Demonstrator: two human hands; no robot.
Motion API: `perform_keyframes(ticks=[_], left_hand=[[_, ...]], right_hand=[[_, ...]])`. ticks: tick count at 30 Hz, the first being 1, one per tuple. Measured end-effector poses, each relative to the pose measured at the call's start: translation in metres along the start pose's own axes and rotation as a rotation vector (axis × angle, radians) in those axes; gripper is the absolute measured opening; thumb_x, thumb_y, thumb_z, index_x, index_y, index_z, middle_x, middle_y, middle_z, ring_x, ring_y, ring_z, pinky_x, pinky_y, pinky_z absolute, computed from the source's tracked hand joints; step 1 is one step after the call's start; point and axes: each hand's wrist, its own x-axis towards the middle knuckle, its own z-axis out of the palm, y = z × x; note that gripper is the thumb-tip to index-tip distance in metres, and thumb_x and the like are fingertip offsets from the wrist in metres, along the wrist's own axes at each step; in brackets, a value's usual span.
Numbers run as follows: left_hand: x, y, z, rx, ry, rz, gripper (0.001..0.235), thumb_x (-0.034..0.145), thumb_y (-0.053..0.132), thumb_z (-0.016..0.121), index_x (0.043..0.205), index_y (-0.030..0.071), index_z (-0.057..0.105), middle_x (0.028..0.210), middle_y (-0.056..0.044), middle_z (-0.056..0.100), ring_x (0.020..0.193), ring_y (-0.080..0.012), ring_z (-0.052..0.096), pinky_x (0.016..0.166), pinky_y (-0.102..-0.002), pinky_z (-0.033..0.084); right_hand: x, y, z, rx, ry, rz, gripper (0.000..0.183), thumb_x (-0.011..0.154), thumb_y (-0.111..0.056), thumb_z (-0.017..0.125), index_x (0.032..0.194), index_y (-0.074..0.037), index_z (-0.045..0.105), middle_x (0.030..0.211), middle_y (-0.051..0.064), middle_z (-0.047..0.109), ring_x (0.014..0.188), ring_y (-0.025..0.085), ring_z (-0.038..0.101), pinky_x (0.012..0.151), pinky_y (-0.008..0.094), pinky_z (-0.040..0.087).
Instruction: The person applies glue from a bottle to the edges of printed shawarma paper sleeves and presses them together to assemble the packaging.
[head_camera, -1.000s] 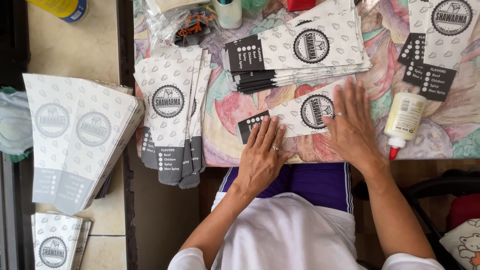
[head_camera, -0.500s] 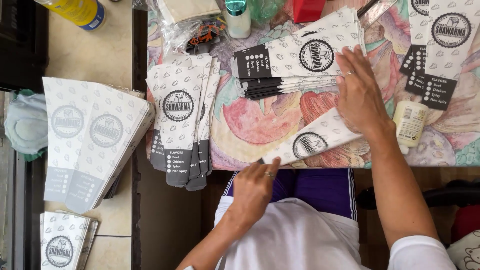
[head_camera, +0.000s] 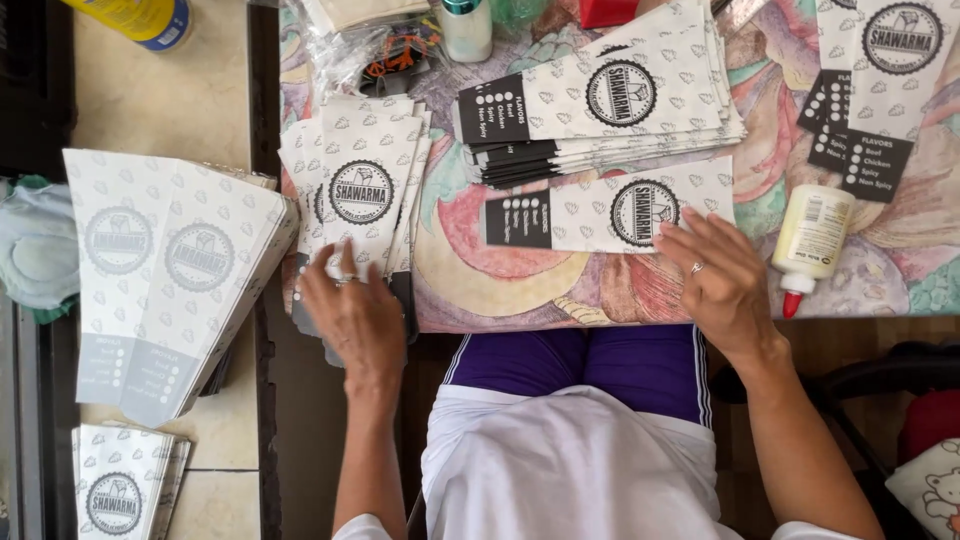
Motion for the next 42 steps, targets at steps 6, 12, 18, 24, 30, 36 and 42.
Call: perform_keyframes(ticks=[6, 12, 18, 24, 30, 36, 42], left_hand=[[-0.013, 0.1, 0.034, -0.641, -0.272, 0.606, 0.034, 0.1, -0.005, 0.065, 0.133, -0.009, 0.059, 0.139, -0.031, 0.06, 0.134, -0.0448, 0.057, 0.115, -0.051, 0.05], [-0.008, 0.116, 0.063, -0.493, -0.354, 0.79, 0.036, 0.106, 0.009, 0.059, 0.14, -0.002, 0.059, 0.148, -0.026, 0.054, 0.143, -0.0411, 0.048, 0.121, -0.051, 0.041], [-0.002, 0.107, 0.068, -0.442, -0.275, 0.933, 0.031, 0.095, -0.001, 0.068, 0.126, 0.001, 0.066, 0.141, -0.024, 0.061, 0.131, -0.0434, 0.06, 0.104, -0.049, 0.056], [0.019, 0.098, 0.077, -0.482, -0.345, 0.996, 0.022, 0.101, 0.011, 0.066, 0.122, 0.009, 0.072, 0.138, -0.015, 0.067, 0.128, -0.0326, 0.065, 0.077, -0.043, 0.063], [0.043, 0.107, 0.061, -0.65, -0.428, 0.782, 0.013, 0.108, 0.017, 0.053, 0.104, 0.007, 0.061, 0.069, -0.008, 0.067, 0.055, -0.0315, 0.064, 0.044, -0.042, 0.042], [0.052, 0.105, 0.065, -0.667, -0.486, 0.747, 0.015, 0.107, 0.018, 0.054, 0.103, 0.006, 0.062, 0.062, -0.01, 0.065, 0.056, -0.0368, 0.064, 0.045, -0.044, 0.041], [0.057, 0.105, 0.057, -0.728, -0.541, 0.704, 0.018, 0.108, 0.019, 0.053, 0.101, 0.004, 0.062, 0.065, -0.01, 0.068, 0.054, -0.0345, 0.064, 0.046, -0.041, 0.042]], right_hand=[[-0.009, 0.015, -0.039, -0.053, 0.184, 0.142, 0.027, 0.093, 0.025, 0.071, 0.114, 0.01, 0.078, 0.128, 0.026, 0.075, 0.134, 0.044, 0.062, 0.125, 0.05, 0.043], [-0.037, 0.056, -0.083, -0.25, -0.139, 0.745, 0.063, 0.097, -0.033, 0.088, 0.137, 0.01, 0.065, 0.097, 0.015, 0.07, 0.098, 0.039, 0.061, 0.082, 0.054, 0.046], [-0.044, 0.059, -0.073, 0.511, 0.131, 1.197, 0.038, 0.094, -0.003, 0.081, 0.128, 0.001, 0.067, 0.112, 0.013, 0.073, 0.085, 0.021, 0.071, 0.055, 0.03, 0.057], [-0.036, 0.034, -0.103, 1.087, 0.597, 1.02, 0.041, 0.094, -0.01, 0.079, 0.131, -0.006, 0.062, 0.119, 0.005, 0.069, 0.117, 0.023, 0.072, 0.08, 0.041, 0.071], [-0.068, 0.048, -0.056, 0.842, 0.698, 0.755, 0.047, 0.093, -0.005, 0.086, 0.128, -0.007, 0.055, 0.125, 0.013, 0.067, 0.117, 0.024, 0.068, 0.106, 0.047, 0.067], [-0.06, 0.03, -0.034, 0.8, 0.588, 0.83, 0.041, 0.091, -0.001, 0.087, 0.12, -0.003, 0.058, 0.11, 0.007, 0.066, 0.105, 0.019, 0.067, 0.095, 0.04, 0.067], [-0.077, 0.054, -0.051, 0.723, 0.655, 0.821, 0.039, 0.093, -0.002, 0.09, 0.115, -0.004, 0.058, 0.113, 0.01, 0.068, 0.109, 0.022, 0.07, 0.098, 0.044, 0.069]])
